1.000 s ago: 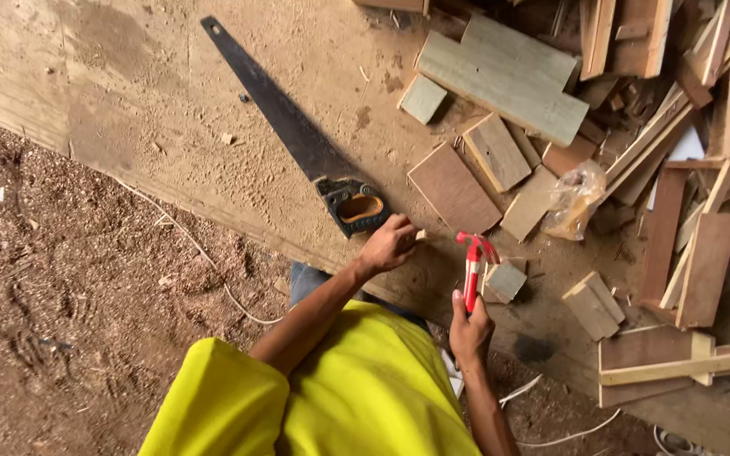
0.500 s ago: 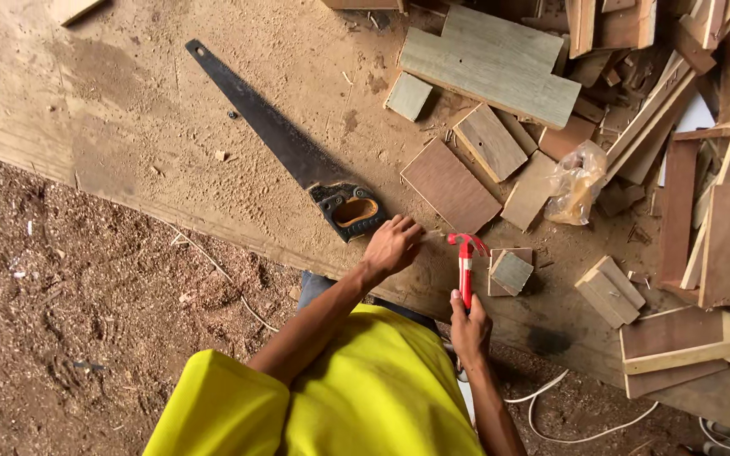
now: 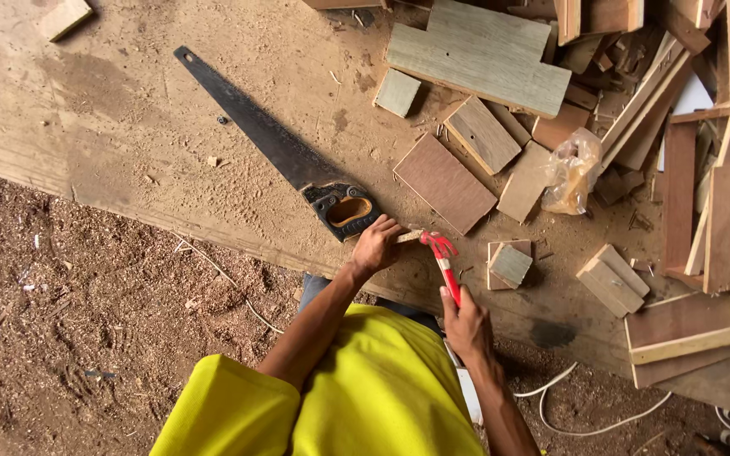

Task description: The person repeatedly hammers a small wooden block on a workbench using a red claw hammer. The person holds the block with the left hand and strikes it with the right hand, occasionally repositioning the block. A hand saw and various wood scraps are visible on the bench.

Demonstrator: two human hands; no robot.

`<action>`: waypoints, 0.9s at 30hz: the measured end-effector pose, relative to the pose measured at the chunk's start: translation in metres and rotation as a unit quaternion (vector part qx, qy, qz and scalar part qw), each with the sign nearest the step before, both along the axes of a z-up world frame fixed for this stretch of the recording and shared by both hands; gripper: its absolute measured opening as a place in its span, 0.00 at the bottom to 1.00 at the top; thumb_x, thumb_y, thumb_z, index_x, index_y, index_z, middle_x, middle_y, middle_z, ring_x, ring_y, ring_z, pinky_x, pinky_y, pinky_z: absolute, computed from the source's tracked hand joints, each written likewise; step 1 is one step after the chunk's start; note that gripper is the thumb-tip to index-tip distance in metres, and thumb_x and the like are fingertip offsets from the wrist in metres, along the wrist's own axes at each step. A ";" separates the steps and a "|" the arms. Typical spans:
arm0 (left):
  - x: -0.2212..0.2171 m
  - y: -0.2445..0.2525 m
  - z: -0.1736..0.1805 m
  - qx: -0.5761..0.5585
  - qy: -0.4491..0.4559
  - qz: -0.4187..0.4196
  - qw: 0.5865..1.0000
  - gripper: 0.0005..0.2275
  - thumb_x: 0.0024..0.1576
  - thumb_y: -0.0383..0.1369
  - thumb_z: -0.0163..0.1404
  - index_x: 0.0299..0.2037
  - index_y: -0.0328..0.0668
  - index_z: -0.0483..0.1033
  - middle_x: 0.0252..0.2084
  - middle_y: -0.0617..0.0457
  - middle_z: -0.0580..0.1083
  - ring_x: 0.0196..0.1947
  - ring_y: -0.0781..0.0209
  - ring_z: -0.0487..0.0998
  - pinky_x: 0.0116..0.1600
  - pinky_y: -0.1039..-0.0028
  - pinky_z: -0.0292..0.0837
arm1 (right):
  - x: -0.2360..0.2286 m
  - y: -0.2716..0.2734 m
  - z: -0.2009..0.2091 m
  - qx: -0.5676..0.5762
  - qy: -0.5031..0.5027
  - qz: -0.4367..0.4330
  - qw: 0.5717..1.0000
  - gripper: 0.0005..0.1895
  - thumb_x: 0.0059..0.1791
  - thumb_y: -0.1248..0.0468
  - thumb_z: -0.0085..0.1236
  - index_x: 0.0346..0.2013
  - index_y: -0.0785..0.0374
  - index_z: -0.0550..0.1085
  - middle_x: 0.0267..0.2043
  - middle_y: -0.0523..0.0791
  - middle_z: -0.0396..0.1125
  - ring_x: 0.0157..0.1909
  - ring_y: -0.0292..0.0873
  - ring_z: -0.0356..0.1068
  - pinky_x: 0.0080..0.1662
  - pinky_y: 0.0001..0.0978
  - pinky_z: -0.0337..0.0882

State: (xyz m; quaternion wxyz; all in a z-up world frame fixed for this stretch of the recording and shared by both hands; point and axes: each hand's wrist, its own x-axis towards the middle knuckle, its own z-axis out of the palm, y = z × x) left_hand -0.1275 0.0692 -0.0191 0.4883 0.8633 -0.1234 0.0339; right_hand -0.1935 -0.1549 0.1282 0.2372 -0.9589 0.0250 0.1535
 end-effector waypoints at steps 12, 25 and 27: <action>0.003 0.005 -0.002 -0.005 -0.014 0.004 1.000 0.17 0.39 0.25 0.58 0.42 0.38 0.80 0.35 0.49 0.73 0.40 0.48 0.72 0.47 0.65 0.73 | 0.026 0.020 0.024 -0.040 0.124 -0.071 0.989 0.17 0.55 0.49 0.49 0.36 0.59 0.73 0.17 0.54 0.67 0.20 0.61 0.70 0.25 0.52 0.63; -0.010 -0.002 -0.006 0.003 0.048 -0.011 0.999 0.21 0.36 0.26 0.60 0.43 0.36 0.78 0.38 0.46 0.74 0.42 0.46 0.73 0.49 0.63 0.74 | 0.013 0.014 0.028 0.039 0.001 -0.050 0.998 0.22 0.56 0.48 0.52 0.32 0.65 0.70 0.23 0.56 0.65 0.26 0.62 0.66 0.30 0.49 0.63; -0.001 -0.001 -0.003 -0.028 0.127 0.008 0.991 0.21 0.40 0.28 0.62 0.47 0.37 0.78 0.41 0.44 0.77 0.45 0.46 0.77 0.51 0.64 0.76 | 0.021 0.019 0.034 0.068 -0.007 -0.072 0.995 0.22 0.55 0.48 0.51 0.32 0.64 0.71 0.21 0.54 0.64 0.23 0.58 0.66 0.30 0.48 0.64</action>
